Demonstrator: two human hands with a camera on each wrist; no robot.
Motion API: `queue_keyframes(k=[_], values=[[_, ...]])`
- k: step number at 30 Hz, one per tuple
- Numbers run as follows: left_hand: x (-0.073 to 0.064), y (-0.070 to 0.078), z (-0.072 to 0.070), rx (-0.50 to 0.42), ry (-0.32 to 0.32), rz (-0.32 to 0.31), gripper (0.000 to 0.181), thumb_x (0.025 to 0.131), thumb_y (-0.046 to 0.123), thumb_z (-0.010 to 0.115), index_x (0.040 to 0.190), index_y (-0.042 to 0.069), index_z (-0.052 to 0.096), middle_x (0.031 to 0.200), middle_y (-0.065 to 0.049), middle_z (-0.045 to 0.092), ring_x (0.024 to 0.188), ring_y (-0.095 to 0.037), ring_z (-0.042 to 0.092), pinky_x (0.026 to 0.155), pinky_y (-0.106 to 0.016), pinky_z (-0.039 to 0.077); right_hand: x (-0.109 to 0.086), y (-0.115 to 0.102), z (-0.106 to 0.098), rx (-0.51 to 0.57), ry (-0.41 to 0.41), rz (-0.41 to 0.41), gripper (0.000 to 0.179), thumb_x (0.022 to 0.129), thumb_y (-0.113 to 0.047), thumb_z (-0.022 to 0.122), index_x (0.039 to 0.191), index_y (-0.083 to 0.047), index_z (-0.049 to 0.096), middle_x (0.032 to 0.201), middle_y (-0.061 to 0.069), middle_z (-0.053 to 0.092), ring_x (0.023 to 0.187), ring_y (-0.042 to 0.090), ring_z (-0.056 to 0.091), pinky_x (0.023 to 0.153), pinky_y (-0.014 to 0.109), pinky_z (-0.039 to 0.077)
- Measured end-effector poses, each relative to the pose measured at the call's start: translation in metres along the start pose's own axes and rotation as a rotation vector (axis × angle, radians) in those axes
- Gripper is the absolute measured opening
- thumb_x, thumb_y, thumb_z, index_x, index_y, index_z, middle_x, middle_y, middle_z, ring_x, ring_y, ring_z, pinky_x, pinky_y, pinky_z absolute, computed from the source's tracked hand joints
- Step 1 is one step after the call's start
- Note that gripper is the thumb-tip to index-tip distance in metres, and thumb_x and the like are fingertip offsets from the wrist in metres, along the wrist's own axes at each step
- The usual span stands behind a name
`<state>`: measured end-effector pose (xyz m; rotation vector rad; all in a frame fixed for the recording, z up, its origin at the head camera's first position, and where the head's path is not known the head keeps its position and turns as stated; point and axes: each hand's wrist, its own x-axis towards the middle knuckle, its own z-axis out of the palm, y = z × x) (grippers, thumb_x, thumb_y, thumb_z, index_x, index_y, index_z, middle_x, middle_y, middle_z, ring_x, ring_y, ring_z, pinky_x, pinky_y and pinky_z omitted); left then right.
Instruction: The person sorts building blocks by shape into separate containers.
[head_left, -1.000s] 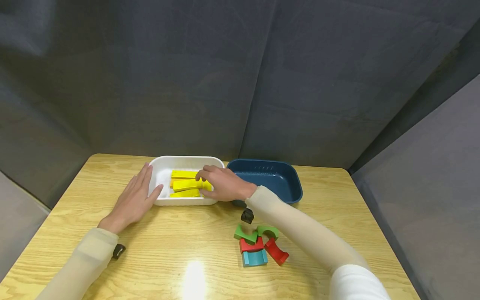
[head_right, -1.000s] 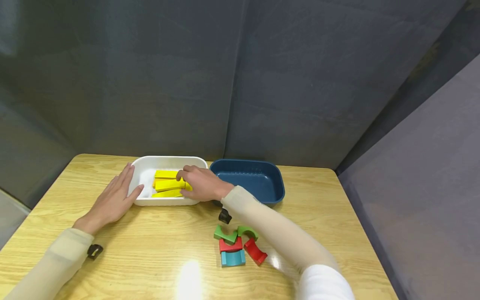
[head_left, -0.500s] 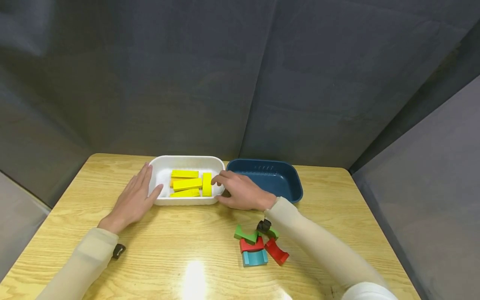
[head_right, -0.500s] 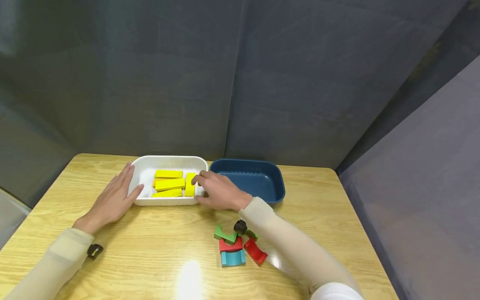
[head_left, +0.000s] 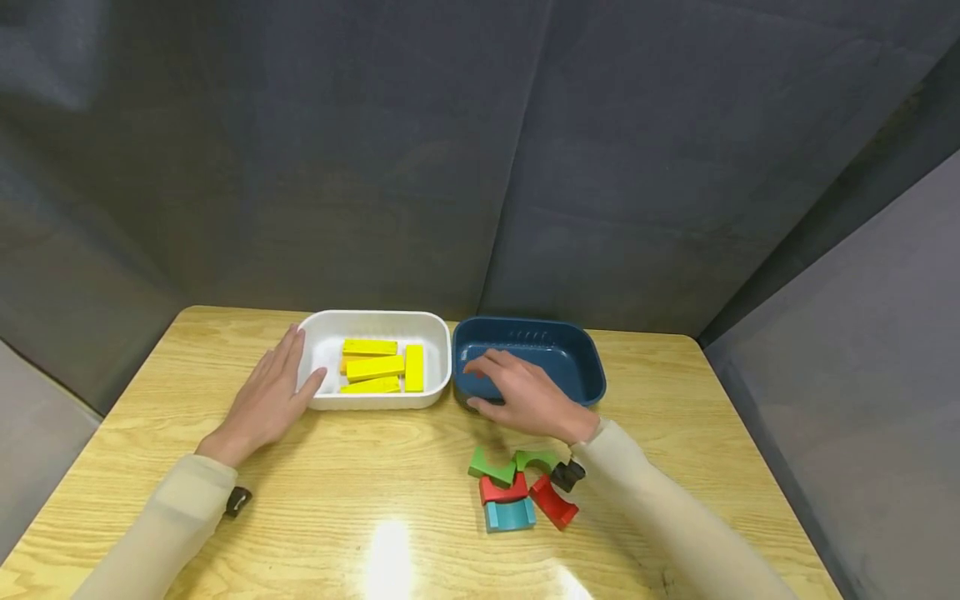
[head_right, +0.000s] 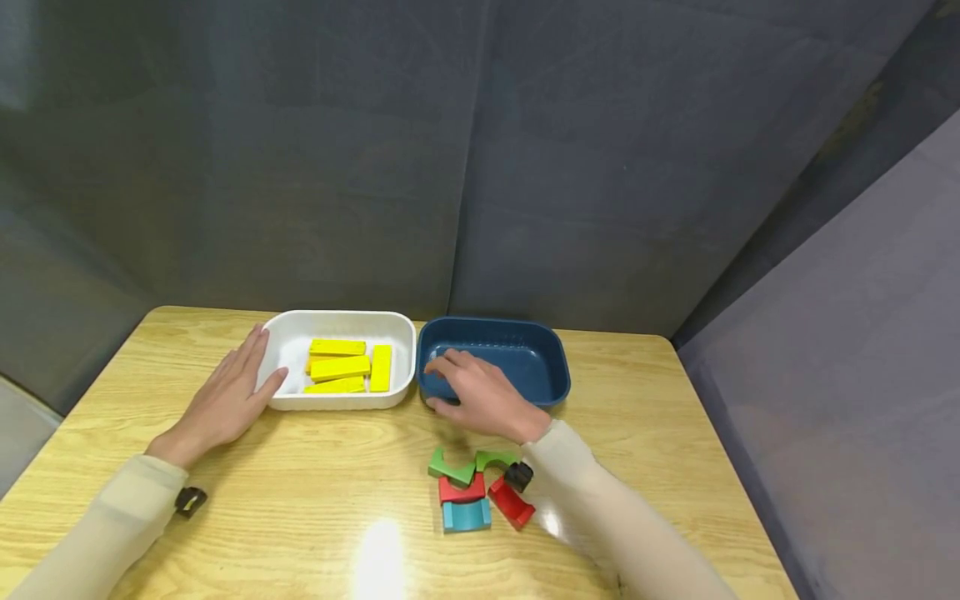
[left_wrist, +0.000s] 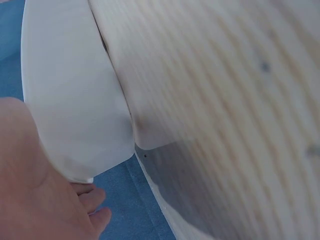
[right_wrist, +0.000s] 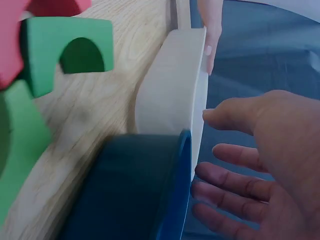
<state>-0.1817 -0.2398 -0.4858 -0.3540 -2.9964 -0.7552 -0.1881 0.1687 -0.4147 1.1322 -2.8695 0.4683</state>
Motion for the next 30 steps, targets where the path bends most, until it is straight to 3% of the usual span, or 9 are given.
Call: queue_keyframes(k=[11, 22, 26, 30], values=[[0.001, 0.002, -0.001, 0.001, -0.006, -0.009, 0.088, 0.113, 0.056, 0.035, 0.170, -0.001, -0.001, 0.179, -0.017, -0.009, 0.165, -0.044, 0.006, 0.133, -0.060, 0.006, -0.043, 0.021, -0.013, 0.013, 0.114, 0.086, 0.043, 0.096, -0.026, 0.083, 0.133, -0.007, 0.070, 0.118, 0.009, 0.069, 0.106, 0.026, 0.071, 0.082, 0.044, 0.062], [0.001, 0.003, -0.001, -0.002, -0.010, -0.014, 0.088, 0.113, 0.056, 0.035, 0.171, 0.001, -0.002, 0.180, -0.017, -0.008, 0.164, -0.044, 0.007, 0.133, -0.059, 0.005, -0.082, 0.047, -0.019, -0.035, 0.183, 0.228, 0.052, 0.101, -0.035, 0.078, 0.142, -0.005, 0.065, 0.123, 0.010, 0.066, 0.095, 0.025, 0.063, 0.078, 0.044, 0.057], [0.001, 0.003, -0.001, 0.000, -0.013, -0.017, 0.088, 0.113, 0.056, 0.035, 0.171, 0.001, -0.002, 0.180, -0.017, -0.008, 0.164, -0.044, 0.007, 0.133, -0.059, 0.005, -0.093, 0.057, -0.019, -0.030, 0.221, 0.273, 0.057, 0.102, -0.035, 0.076, 0.146, -0.002, 0.061, 0.131, 0.016, 0.065, 0.110, 0.034, 0.065, 0.094, 0.054, 0.058], [0.002, 0.003, -0.001, 0.005, -0.009, -0.014, 0.088, 0.113, 0.056, 0.036, 0.171, 0.001, -0.001, 0.179, -0.020, -0.005, 0.164, -0.044, 0.008, 0.133, -0.060, 0.006, -0.102, 0.068, -0.019, -0.024, 0.241, 0.323, 0.063, 0.105, -0.036, 0.072, 0.153, 0.000, 0.054, 0.145, 0.022, 0.058, 0.130, 0.043, 0.058, 0.111, 0.064, 0.048]])
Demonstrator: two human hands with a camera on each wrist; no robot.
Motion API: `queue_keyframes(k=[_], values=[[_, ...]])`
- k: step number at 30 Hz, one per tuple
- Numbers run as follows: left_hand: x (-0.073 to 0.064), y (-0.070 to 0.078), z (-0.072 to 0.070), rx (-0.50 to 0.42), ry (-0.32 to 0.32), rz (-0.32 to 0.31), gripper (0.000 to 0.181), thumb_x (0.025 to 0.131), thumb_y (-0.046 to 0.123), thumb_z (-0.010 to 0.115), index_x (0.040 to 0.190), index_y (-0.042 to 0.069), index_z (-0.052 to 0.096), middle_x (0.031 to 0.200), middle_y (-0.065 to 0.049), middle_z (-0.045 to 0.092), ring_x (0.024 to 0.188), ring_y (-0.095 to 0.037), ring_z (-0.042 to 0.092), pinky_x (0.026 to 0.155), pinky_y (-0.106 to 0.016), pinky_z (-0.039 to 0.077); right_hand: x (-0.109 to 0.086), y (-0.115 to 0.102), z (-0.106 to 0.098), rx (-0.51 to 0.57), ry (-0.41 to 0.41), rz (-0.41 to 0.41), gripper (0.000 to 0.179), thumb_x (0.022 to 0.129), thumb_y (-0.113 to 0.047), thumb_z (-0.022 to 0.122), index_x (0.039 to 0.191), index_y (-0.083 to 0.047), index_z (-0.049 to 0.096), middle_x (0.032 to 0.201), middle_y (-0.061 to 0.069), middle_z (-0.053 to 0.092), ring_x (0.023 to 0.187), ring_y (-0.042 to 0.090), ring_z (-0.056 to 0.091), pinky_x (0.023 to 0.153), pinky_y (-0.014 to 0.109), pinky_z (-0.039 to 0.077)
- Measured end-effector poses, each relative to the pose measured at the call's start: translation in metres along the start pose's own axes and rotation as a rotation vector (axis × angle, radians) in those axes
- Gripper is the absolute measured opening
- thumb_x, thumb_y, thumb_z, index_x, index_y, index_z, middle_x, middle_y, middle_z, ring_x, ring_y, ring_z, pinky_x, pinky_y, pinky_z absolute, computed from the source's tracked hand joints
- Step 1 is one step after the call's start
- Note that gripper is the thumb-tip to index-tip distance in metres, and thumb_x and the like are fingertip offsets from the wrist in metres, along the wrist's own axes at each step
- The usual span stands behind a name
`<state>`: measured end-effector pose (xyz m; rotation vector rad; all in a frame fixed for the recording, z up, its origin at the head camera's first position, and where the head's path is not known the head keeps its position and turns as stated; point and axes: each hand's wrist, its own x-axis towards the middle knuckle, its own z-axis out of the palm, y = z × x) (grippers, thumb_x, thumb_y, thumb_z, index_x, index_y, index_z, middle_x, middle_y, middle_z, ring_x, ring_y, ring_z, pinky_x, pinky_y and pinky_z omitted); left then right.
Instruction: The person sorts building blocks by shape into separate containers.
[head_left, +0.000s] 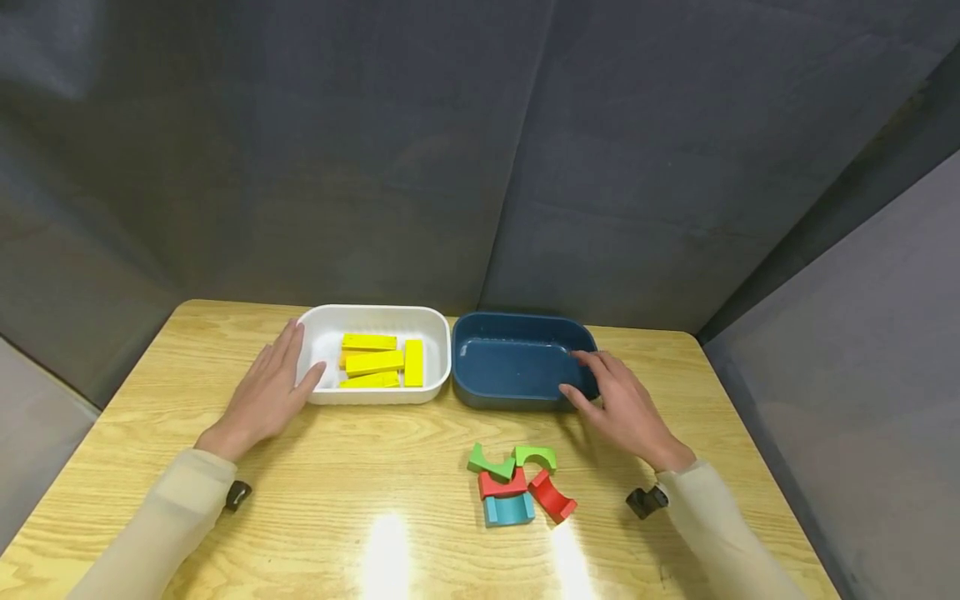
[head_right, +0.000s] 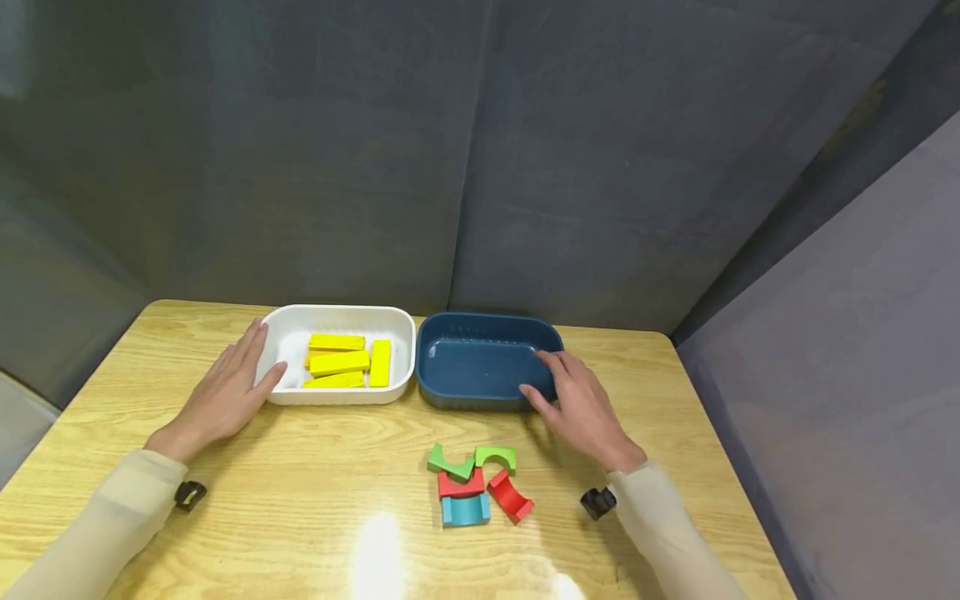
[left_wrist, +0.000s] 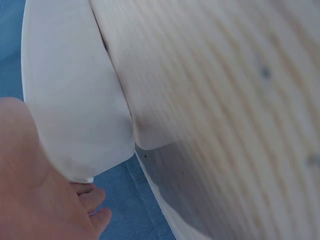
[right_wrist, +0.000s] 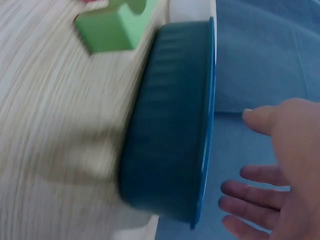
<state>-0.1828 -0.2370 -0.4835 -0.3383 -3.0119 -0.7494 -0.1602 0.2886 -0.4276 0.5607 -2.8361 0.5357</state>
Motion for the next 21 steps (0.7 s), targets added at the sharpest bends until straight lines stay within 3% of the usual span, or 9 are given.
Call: queue_keyframes(k=[9, 21], values=[[0.000, -0.001, 0.000, 0.001, 0.003, 0.006, 0.088, 0.113, 0.056, 0.035, 0.171, 0.001, -0.001, 0.180, -0.019, -0.005, 0.164, -0.044, 0.008, 0.133, -0.059, 0.006, -0.002, 0.022, 0.006, 0.022, -0.009, 0.081, 0.073, 0.112, -0.042, 0.057, 0.165, 0.002, 0.035, 0.167, 0.028, 0.036, 0.152, 0.049, 0.037, 0.123, 0.069, 0.029], [0.000, -0.002, 0.000, 0.007, 0.008, 0.008, 0.088, 0.113, 0.056, 0.035, 0.170, -0.001, 0.000, 0.179, -0.020, -0.004, 0.164, -0.045, 0.008, 0.133, -0.060, 0.007, -0.002, 0.041, 0.018, 0.071, -0.082, 0.108, 0.076, 0.116, -0.045, 0.044, 0.171, -0.002, 0.015, 0.179, 0.017, 0.011, 0.162, 0.046, 0.018, 0.128, 0.068, 0.018]])
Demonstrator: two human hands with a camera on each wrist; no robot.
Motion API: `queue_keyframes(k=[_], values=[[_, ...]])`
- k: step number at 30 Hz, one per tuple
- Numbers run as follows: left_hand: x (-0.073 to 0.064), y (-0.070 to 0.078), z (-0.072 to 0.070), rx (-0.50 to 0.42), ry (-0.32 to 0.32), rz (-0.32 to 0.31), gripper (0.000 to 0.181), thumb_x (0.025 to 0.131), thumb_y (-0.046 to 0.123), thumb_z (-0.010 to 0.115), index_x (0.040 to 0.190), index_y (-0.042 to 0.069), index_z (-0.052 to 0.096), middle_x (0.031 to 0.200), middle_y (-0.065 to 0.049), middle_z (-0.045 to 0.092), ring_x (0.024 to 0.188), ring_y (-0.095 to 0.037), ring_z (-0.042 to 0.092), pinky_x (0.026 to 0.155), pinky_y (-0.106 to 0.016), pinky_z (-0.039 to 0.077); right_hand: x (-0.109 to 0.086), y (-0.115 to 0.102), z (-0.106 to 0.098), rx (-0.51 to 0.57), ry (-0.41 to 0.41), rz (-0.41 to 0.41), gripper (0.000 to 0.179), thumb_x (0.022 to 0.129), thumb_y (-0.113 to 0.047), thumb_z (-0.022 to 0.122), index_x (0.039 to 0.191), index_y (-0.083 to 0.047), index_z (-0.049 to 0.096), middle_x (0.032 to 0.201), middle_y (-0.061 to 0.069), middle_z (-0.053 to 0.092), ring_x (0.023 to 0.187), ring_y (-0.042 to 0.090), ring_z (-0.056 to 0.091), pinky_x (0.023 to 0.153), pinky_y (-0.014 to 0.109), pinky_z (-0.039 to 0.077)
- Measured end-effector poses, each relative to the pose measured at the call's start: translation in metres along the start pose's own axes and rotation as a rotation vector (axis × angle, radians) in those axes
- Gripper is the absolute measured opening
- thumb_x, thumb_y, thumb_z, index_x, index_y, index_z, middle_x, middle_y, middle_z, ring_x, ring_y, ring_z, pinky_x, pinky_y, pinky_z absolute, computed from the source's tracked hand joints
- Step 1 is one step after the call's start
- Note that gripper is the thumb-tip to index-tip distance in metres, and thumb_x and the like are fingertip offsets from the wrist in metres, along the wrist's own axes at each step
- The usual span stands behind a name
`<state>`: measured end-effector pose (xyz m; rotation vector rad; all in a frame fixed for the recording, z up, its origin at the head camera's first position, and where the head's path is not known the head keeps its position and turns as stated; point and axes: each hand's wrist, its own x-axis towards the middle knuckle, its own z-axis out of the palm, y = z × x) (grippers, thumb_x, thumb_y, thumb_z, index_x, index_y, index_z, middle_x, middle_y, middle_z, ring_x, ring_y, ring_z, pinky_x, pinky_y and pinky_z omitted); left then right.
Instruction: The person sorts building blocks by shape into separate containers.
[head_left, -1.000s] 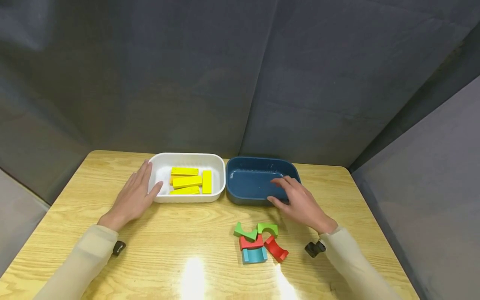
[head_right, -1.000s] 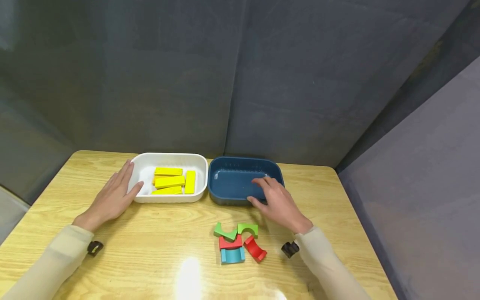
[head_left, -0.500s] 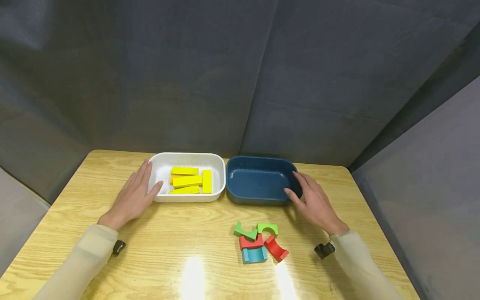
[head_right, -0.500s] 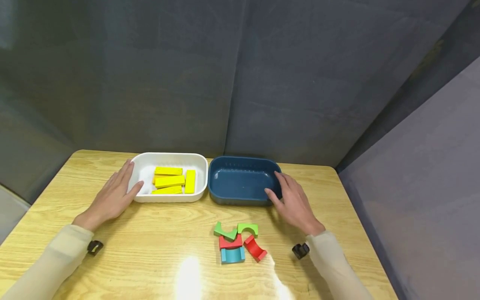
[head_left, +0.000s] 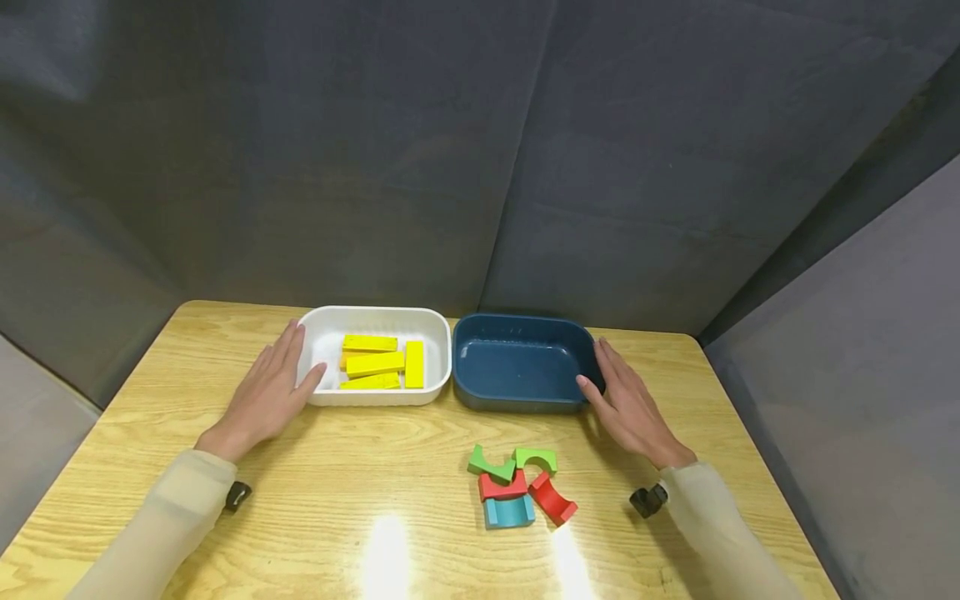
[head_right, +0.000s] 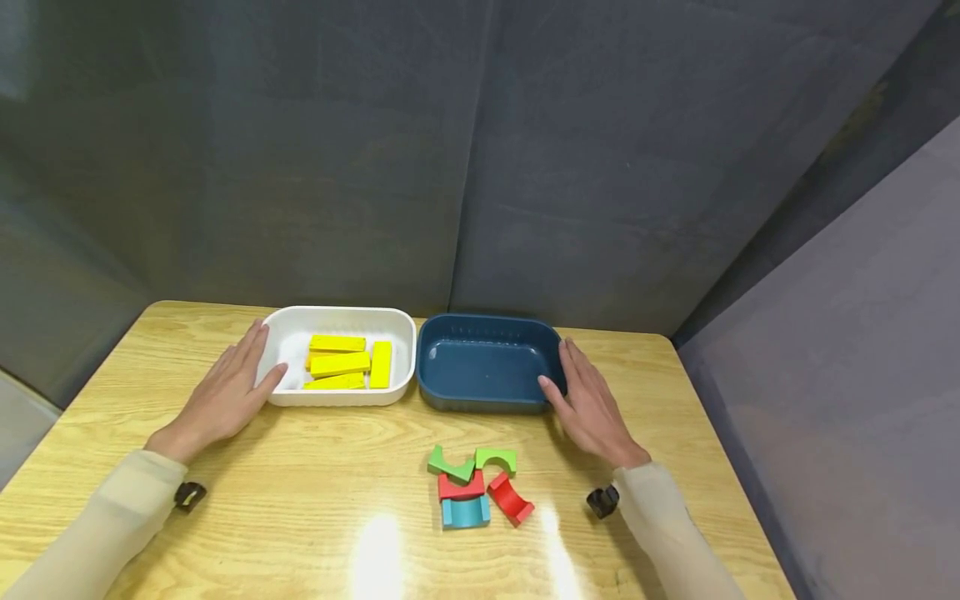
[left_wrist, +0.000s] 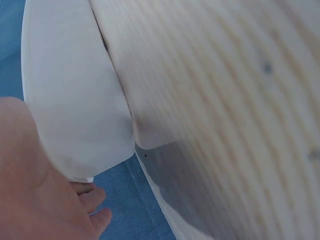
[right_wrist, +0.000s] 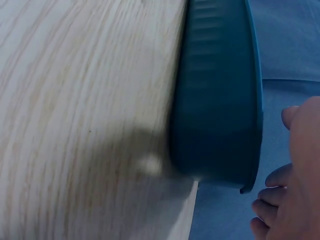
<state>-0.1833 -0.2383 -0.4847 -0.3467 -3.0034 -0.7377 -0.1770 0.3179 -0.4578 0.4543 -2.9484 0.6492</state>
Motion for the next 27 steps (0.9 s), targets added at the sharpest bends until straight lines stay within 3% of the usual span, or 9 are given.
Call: queue_keyframes(k=[27], values=[[-0.001, 0.002, -0.003, 0.003, -0.007, -0.003, 0.088, 0.113, 0.056, 0.036, 0.170, 0.000, 0.000, 0.180, -0.016, -0.008, 0.164, -0.044, 0.008, 0.133, -0.061, 0.007, 0.003, 0.006, 0.013, -0.018, -0.076, 0.058, 0.081, 0.115, -0.052, 0.038, 0.171, 0.001, 0.011, 0.180, 0.015, 0.000, 0.164, 0.044, 0.010, 0.130, 0.067, 0.013]])
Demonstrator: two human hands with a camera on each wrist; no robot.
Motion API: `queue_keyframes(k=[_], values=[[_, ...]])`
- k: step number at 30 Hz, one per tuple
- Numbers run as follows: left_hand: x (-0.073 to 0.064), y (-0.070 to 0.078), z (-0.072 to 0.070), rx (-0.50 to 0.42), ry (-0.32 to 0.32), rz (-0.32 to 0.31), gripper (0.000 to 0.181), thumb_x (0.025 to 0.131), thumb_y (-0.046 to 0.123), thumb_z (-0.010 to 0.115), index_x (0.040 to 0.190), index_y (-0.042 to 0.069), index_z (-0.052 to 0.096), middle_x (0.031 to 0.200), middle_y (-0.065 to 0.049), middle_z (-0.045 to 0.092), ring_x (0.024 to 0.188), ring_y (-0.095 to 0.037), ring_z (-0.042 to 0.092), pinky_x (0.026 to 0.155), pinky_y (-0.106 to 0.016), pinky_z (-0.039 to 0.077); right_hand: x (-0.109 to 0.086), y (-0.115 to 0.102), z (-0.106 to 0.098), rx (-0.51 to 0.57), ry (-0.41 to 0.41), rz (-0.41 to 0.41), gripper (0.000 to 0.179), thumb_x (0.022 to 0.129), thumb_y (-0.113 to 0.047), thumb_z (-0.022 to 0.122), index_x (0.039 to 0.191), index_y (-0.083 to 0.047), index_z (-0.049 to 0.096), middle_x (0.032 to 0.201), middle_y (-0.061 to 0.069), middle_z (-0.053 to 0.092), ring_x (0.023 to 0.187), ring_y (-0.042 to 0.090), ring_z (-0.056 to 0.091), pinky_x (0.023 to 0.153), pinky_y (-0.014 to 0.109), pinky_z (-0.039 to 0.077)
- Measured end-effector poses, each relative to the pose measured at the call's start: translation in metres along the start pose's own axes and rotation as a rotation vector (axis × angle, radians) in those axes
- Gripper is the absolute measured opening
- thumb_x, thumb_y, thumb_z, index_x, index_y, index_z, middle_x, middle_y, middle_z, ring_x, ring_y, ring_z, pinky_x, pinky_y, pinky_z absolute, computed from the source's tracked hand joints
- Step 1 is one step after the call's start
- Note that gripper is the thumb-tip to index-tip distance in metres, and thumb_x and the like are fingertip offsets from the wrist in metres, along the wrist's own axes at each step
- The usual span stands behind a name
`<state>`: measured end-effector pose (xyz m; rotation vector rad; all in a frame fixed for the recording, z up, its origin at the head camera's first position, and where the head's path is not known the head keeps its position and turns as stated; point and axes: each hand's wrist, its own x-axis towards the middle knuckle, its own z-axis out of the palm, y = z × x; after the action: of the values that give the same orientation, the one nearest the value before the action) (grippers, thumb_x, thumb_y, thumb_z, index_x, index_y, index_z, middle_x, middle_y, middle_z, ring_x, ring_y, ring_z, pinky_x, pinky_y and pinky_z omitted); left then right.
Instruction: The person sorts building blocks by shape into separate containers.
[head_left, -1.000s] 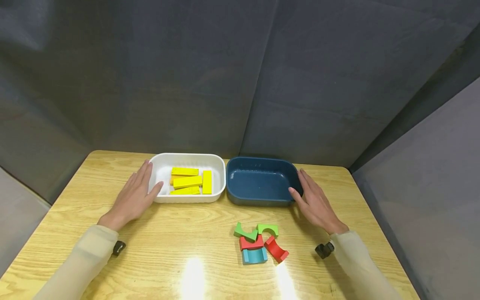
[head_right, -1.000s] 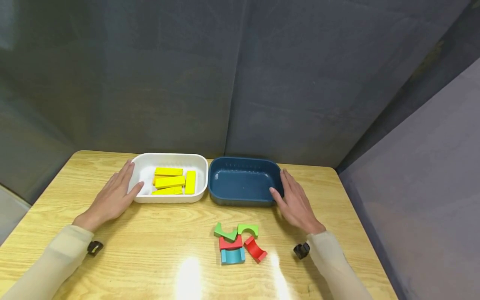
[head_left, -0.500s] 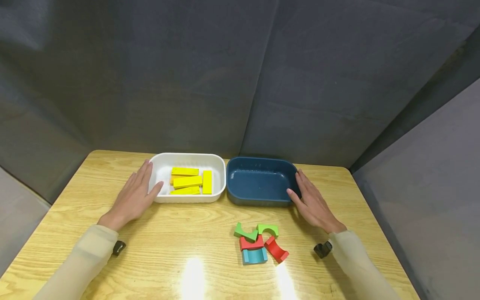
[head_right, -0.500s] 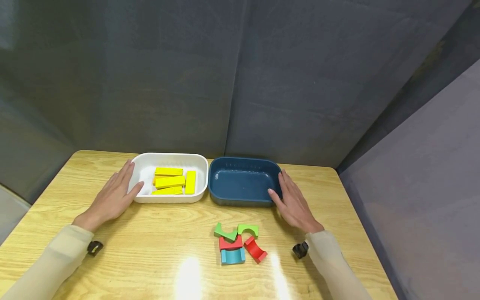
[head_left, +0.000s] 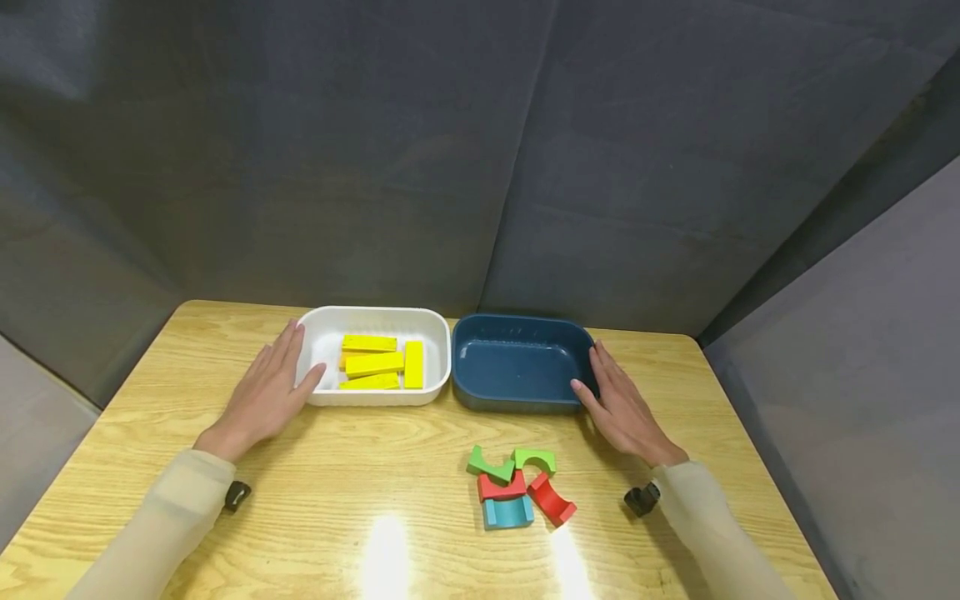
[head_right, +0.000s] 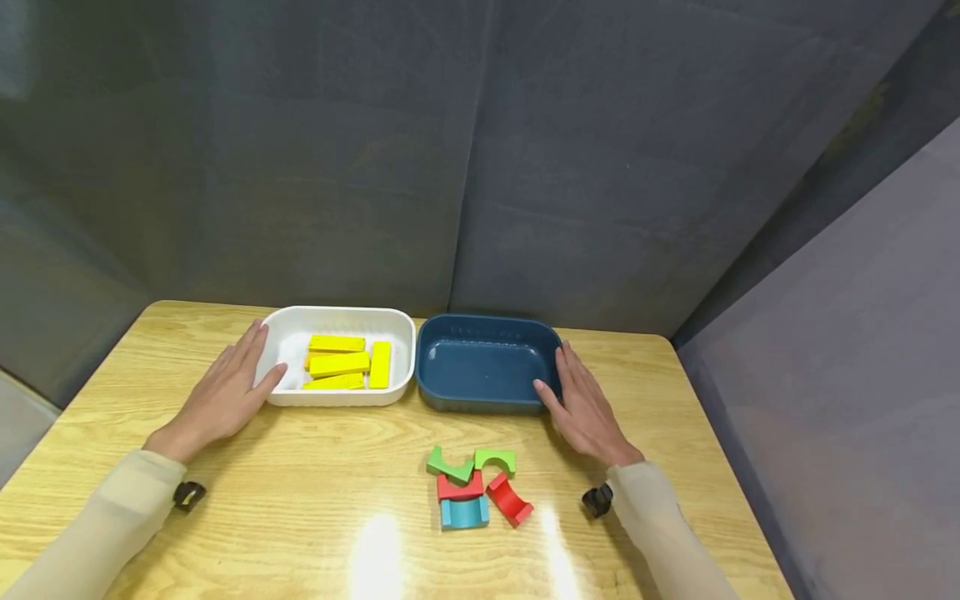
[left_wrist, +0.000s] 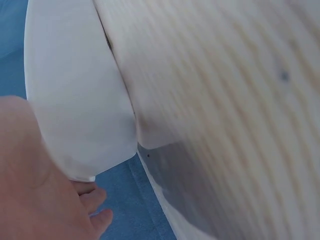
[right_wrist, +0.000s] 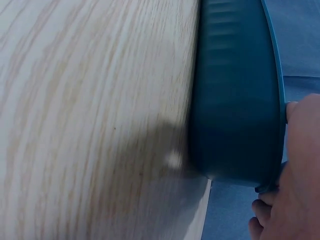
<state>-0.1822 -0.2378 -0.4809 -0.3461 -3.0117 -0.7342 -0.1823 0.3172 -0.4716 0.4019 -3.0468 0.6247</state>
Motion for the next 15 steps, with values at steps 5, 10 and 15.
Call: queue_keyframes(k=[5, 10, 15], values=[[0.000, 0.001, -0.002, 0.013, 0.004, 0.004, 0.088, 0.113, 0.057, 0.037, 0.171, 0.000, 0.003, 0.179, -0.020, -0.005, 0.164, -0.045, 0.009, 0.131, -0.064, 0.010, 0.000, 0.000, 0.001, -0.004, -0.004, 0.005, 0.082, 0.115, -0.052, 0.039, 0.171, 0.001, 0.010, 0.180, 0.015, -0.001, 0.164, 0.044, 0.010, 0.130, 0.066, 0.013], [0.000, 0.003, -0.004, 0.042, 0.050, 0.029, 0.088, 0.111, 0.057, 0.043, 0.172, 0.002, 0.010, 0.179, -0.024, 0.006, 0.163, -0.046, 0.014, 0.130, -0.065, 0.016, 0.000, 0.000, 0.002, -0.013, 0.003, 0.003, 0.082, 0.115, -0.052, 0.038, 0.170, 0.002, 0.011, 0.180, 0.018, 0.001, 0.164, 0.043, 0.011, 0.130, 0.066, 0.014], [-0.001, 0.016, -0.008, 0.050, 0.112, 0.072, 0.083, 0.111, 0.054, 0.048, 0.171, 0.005, 0.020, 0.179, -0.020, 0.013, 0.161, -0.046, 0.022, 0.129, -0.064, 0.020, 0.000, -0.001, 0.001, -0.012, 0.005, 0.006, 0.082, 0.115, -0.052, 0.038, 0.170, 0.001, 0.011, 0.180, 0.017, 0.001, 0.164, 0.043, 0.011, 0.130, 0.067, 0.014]])
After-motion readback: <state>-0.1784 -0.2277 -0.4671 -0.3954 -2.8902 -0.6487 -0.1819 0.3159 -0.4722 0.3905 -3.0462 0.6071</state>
